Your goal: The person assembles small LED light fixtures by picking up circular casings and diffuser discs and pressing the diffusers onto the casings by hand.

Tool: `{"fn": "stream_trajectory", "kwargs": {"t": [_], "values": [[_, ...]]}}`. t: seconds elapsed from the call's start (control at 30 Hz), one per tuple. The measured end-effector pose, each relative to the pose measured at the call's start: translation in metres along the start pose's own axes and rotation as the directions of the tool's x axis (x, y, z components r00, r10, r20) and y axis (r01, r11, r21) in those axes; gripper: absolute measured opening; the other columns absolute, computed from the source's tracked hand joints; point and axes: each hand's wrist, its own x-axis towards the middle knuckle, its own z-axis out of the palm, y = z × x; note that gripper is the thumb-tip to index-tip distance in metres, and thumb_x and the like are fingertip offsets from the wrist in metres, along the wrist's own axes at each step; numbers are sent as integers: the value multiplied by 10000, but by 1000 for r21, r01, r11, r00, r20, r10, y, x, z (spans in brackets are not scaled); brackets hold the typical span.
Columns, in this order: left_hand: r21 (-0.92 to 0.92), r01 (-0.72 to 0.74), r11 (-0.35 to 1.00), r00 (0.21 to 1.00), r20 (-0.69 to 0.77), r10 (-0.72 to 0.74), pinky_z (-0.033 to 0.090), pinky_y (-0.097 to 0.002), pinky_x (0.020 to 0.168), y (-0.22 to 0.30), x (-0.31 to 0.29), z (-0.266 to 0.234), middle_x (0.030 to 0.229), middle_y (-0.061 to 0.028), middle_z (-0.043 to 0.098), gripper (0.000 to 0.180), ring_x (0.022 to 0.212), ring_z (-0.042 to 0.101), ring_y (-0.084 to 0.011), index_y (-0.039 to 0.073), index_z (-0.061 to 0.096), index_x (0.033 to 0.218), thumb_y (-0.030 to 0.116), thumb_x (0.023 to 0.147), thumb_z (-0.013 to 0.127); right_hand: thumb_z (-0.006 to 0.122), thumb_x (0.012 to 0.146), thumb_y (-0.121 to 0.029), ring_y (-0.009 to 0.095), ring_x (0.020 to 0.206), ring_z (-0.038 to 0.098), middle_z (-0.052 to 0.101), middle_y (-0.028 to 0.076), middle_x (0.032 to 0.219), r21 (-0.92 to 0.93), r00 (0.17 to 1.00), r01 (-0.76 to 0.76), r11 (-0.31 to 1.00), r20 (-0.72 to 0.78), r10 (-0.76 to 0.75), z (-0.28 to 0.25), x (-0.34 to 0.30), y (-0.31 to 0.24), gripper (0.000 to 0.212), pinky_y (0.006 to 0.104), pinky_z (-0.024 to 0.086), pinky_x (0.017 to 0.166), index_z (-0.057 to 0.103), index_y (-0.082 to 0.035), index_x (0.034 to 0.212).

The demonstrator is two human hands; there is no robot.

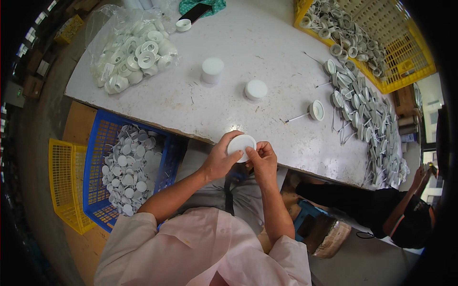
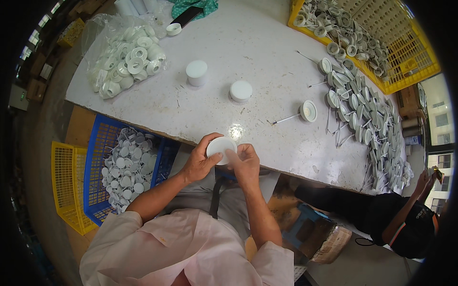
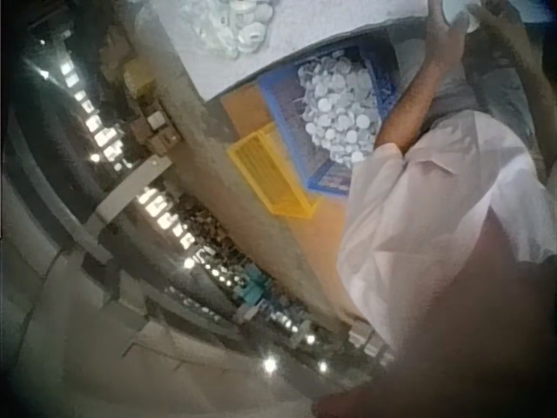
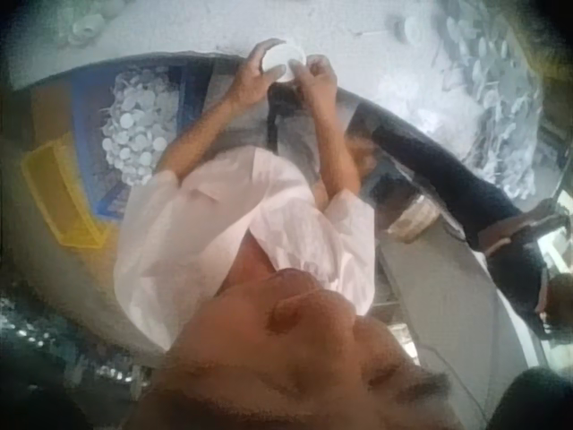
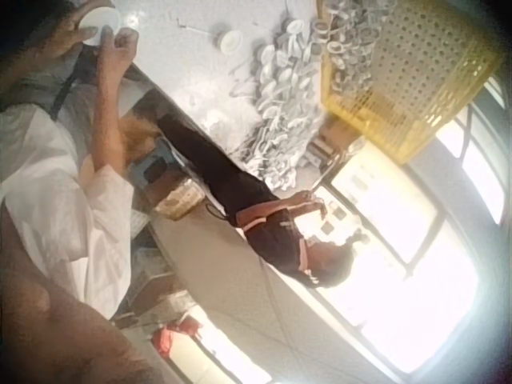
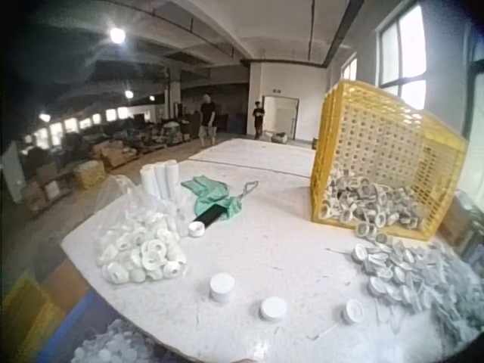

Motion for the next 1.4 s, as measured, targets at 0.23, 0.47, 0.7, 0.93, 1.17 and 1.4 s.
{"fn": "stream_trajectory", "kwargs": {"t": [0.23, 0.47, 0.7, 0.93, 1.17, 1.4], "values": [[-79, 8, 997, 1000, -17, -10, 455, -287, 903, -7, 2, 0, 1170, -86, 558, 435, 1071, 532, -140, 40, 420, 1310, 189, 936, 584, 684, 834, -49, 43, 551, 515, 566, 9, 704, -56, 997, 65, 996, -32, -67, 6, 0, 1, 203, 174, 404, 467, 483, -70, 841], [-58, 112, 992, 979, -163, -120, 485, -287, 822, -3, 5, 3, 1037, -83, 630, 321, 947, 587, -146, 22, 531, 1198, 234, 958, 509, 683, 829, -37, 46, 583, 525, 568, 10, 729, -103, 998, 47, 994, -43, -51, 10, -1, 7, 218, 186, 422, 491, 466, -68, 836], [-140, 100, 985, 957, -257, -134, 494, -273, 787, -9, 3, -6, 1000, -83, 651, 273, 901, 602, -128, 12, 589, 1137, 180, 925, 549, 683, 836, -67, 75, 593, 523, 530, 23, 728, -171, 998, 58, 984, -3, -59, 18, 6, 18, 239, 211, 443, 506, 445, -56, 847], [-59, 42, 997, 925, -376, -61, 491, -278, 807, -8, -11, -36, 1003, -81, 648, 300, 920, 602, -126, 3, 585, 1130, 115, 859, 647, 695, 826, -67, 107, 761, 561, 580, 51, 869, -293, 992, 105, 950, 103, -78, 20, 8, 4, 209, 253, 471, 653, 541, -12, 957], [-142, 140, 980, 737, -646, -199, 478, -311, 886, -69, -106, -145, 1085, -103, 609, 488, 993, 592, -175, -9, 518, 1204, 2, 745, 682, 781, 728, -174, 386, 1241, 404, 439, 242, 1326, -994, 317, 106, -13, 46, -947, -189, 54, -38, 731, 477, 307, 1057, 425, 23, 1335], [-405, 423, 810, 344, -756, -557, 515, -350, 800, -177, -198, -252, 1150, -110, 574, 577, 1028, 582, -237, 68, 434, 1294, -68, 759, 603, 711, 761, -168, 356, 1196, 499, 491, 269, 1304, -884, 622, 63, 464, -328, -711, -233, 69, -45, 662, 388, 388, 1014, 444, 92, 1307]]}}
